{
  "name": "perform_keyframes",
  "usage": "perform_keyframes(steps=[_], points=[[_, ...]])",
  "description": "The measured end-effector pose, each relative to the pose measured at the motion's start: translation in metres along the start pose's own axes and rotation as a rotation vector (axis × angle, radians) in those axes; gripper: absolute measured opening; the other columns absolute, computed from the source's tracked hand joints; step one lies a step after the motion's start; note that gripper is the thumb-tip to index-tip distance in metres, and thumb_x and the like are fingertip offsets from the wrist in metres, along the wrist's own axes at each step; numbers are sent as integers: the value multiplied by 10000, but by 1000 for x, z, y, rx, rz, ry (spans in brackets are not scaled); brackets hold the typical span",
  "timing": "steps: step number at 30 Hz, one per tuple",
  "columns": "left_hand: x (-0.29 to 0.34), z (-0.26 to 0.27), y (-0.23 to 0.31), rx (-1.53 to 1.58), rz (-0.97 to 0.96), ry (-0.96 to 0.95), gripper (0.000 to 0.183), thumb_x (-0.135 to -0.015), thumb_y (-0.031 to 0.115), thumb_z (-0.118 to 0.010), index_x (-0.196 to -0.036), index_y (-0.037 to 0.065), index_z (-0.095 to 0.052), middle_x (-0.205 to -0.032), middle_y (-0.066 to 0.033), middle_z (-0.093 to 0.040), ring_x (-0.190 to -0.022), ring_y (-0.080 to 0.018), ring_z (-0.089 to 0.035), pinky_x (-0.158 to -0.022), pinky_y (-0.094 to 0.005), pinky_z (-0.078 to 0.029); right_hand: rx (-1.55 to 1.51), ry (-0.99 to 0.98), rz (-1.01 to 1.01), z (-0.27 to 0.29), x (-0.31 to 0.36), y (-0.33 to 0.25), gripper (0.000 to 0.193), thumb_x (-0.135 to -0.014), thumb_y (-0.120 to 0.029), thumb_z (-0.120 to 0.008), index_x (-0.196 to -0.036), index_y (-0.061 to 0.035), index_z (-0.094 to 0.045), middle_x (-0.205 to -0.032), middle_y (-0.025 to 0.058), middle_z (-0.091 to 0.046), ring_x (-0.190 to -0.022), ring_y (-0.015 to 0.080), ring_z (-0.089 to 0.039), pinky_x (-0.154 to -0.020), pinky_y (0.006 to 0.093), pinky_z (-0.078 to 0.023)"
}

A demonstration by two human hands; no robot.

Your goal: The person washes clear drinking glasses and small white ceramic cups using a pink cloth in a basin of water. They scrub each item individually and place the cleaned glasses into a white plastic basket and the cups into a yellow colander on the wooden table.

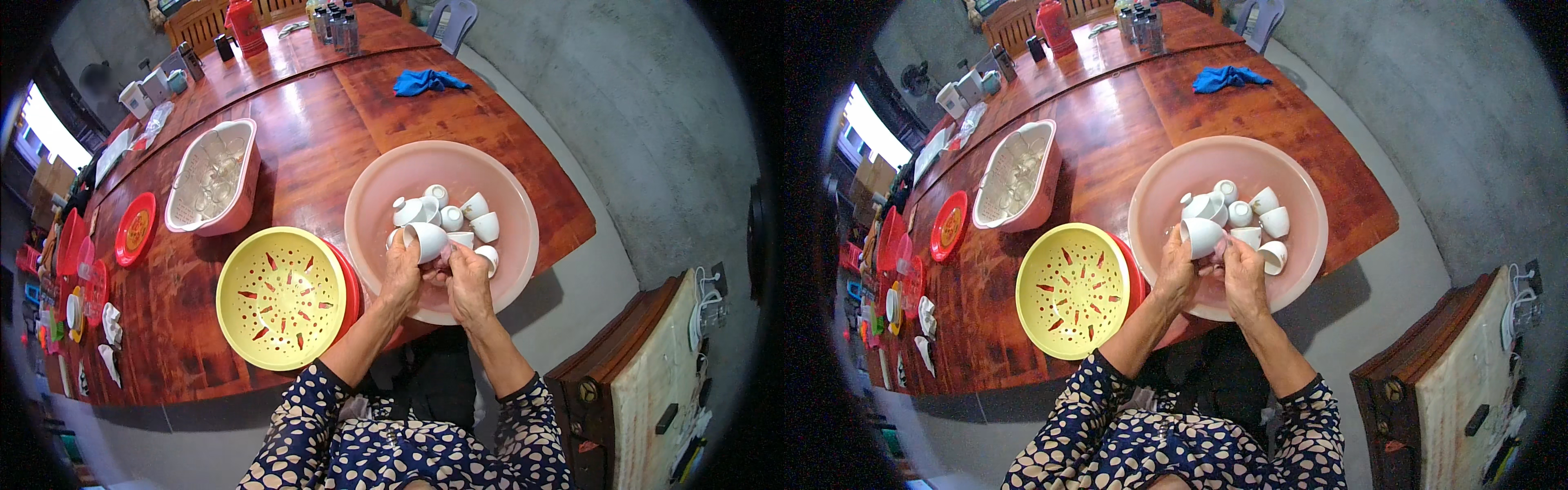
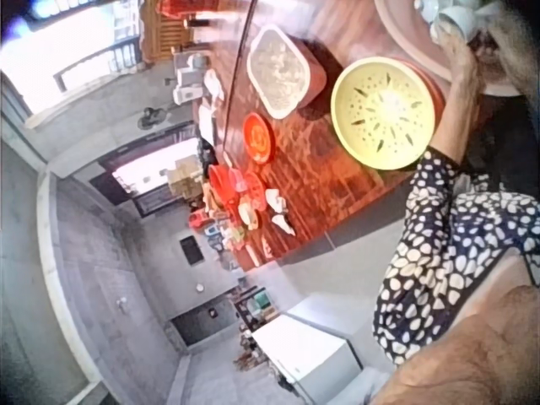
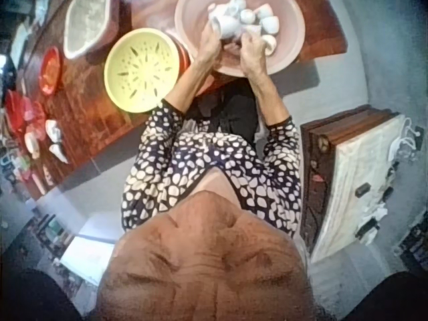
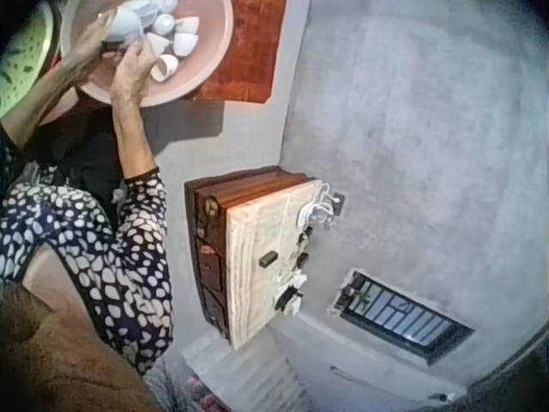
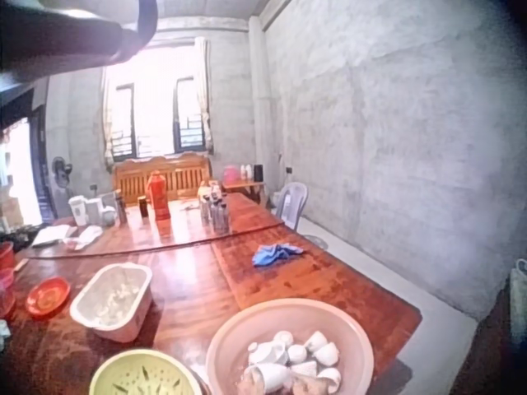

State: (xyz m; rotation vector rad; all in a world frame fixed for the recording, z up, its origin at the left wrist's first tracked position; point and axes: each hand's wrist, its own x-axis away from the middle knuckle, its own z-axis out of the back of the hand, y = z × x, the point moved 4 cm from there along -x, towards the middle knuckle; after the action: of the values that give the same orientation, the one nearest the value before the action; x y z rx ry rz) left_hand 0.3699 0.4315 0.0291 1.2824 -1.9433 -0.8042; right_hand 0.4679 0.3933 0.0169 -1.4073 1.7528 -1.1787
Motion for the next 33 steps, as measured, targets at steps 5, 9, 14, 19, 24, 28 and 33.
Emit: perform_keyframes(steps=[5,9,14,19,24,28,33], points=[[-16,19,-11,-433,-347,70,195,-972,210,-444,-1078,49,-477,-871,-86,-581,-739,-171,-558,-635,-318,-453,556,-191,-12,-6,17,-12,207,-927,-73,-473,-984,52,-627,-816,36,-623,-718,94,-567,-652,228,-468],[-6,6,2,-778,-497,137,174,-962,117,-389,-1043,11,-501,-832,-114,-583,-795,-235,-565,-732,-407,-443,521,-103,146,7,15,-28,144,-887,-28,-509,-914,43,-631,-739,48,-630,-672,95,-570,-633,242,-484],[5,-7,1,-517,-147,-105,288,-951,145,-455,-1221,53,-499,-901,-83,-553,-751,-147,-566,-566,-254,-469,257,49,69,31,-7,-25,179,-934,-62,-481,-991,51,-608,-827,56,-629,-719,104,-581,-660,248,-498],[4,-10,0,-764,-390,-107,430,-860,200,-632,-1221,43,-460,-1016,-82,-542,-783,-135,-577,-569,-242,-486,-204,53,-35,32,-13,1,197,-951,-98,-507,-1045,57,-583,-940,67,-636,-812,111,-604,-703,231,-504],[12,-29,22,-778,-180,-69,638,-706,252,-811,-1167,-23,-466,-1083,-128,-552,-896,-210,-604,-767,-321,-508,-300,35,-68,25,0,-9,181,-956,-76,-466,-1082,31,-540,-891,57,-605,-737,101,-586,-667,217,-497],[16,-35,35,-738,-194,-199,635,-684,277,-815,-1147,-11,-491,-1084,-129,-556,-996,-225,-563,-821,-353,-482,-280,131,-44,20,-7,-35,148,-937,-57,-479,-1048,-1,-559,-890,57,-594,-744,89,-567,-690,203,-476],[12,-34,31,-1224,-553,-79,676,-651,380,-792,-1157,38,-501,-1148,-166,-441,-1125,-319,-411,-954,-436,-348,-643,-63,-61,3,-22,-14,262,-967,-222,-435,-1078,-18,-557,-1005,53,-585,-943,130,-555,-856,278,-459]])
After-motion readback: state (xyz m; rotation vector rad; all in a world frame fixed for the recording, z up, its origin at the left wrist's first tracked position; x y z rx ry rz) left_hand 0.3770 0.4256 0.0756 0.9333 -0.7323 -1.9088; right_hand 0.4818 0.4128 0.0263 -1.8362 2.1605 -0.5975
